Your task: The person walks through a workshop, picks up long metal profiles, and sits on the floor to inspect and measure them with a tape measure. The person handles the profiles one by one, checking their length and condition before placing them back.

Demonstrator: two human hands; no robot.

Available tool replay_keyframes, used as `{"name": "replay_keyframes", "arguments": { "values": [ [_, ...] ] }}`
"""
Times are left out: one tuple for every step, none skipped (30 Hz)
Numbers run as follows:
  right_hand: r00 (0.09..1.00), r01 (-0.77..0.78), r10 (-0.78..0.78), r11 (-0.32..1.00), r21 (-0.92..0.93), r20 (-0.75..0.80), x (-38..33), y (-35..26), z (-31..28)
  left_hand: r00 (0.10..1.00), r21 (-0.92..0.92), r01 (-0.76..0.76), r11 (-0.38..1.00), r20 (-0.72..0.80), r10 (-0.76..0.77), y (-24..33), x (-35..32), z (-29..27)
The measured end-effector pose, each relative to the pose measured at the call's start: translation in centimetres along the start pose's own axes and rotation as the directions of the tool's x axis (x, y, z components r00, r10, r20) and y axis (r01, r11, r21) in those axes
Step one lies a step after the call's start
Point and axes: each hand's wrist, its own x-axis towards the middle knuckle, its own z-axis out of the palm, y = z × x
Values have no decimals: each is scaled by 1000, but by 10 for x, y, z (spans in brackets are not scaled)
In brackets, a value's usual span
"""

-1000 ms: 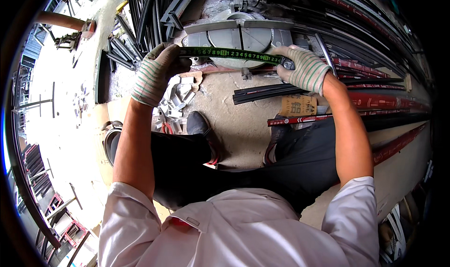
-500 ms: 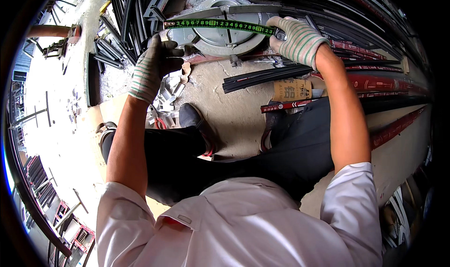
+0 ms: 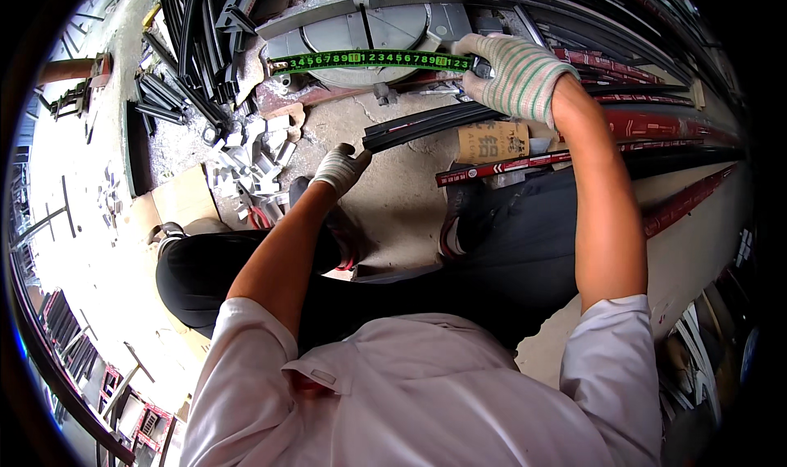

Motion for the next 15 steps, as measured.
{"name": "replay_keyframes", "arguments": {
  "values": [
    [1000,25,-25,1000,-14,-13,-1,0,1,1000,-54,31,998,0,-31,-17,7,10],
    [999,27,-28,999,-28,-22,-4,8,7,993,-160,110,981,62,-101,-7,5,14],
    [999,30,-31,999,-36,-33,-7,17,13,978,-250,194,949,129,-166,15,-2,11],
    [998,55,-56,997,-57,-24,-9,24,16,954,-336,283,898,190,-230,29,-8,4],
    [998,60,-61,997,-55,-28,-10,28,19,951,-421,292,859,222,-214,31,-7,2],
    [997,64,-66,996,-54,-31,-12,32,23,947,-503,302,810,253,-196,33,-4,-1],
    [997,68,-70,996,-52,-34,-13,35,26,943,-578,312,754,282,-175,35,-3,-3],
    [999,52,-52,998,-44,-7,-13,36,26,942,-622,322,714,287,-174,34,-1,-4],
    [999,40,-40,998,-49,5,-13,35,26,935,-634,343,693,298,-190,32,2,-3],
    [1000,27,-26,998,-54,16,-14,33,25,928,-645,364,672,310,-206,29,6,-2],
    [1000,16,-15,998,-59,27,-14,31,24,921,-656,384,650,320,-221,22,11,-1],
    [999,3,-1,999,-54,36,-12,32,25,909,-710,415,569,347,-230,17,17,4],
    [999,-13,16,999,-47,45,-12,32,24,901,-718,432,545,361,-240,10,20,7],
    [998,-36,38,999,-39,53,-12,32,23,893,-722,450,525,377,-247,15,19,6],
    [996,-59,61,998,-30,60,-13,32,23,884,-726,467,505,393,-253,19,18,5]
  ]
}}
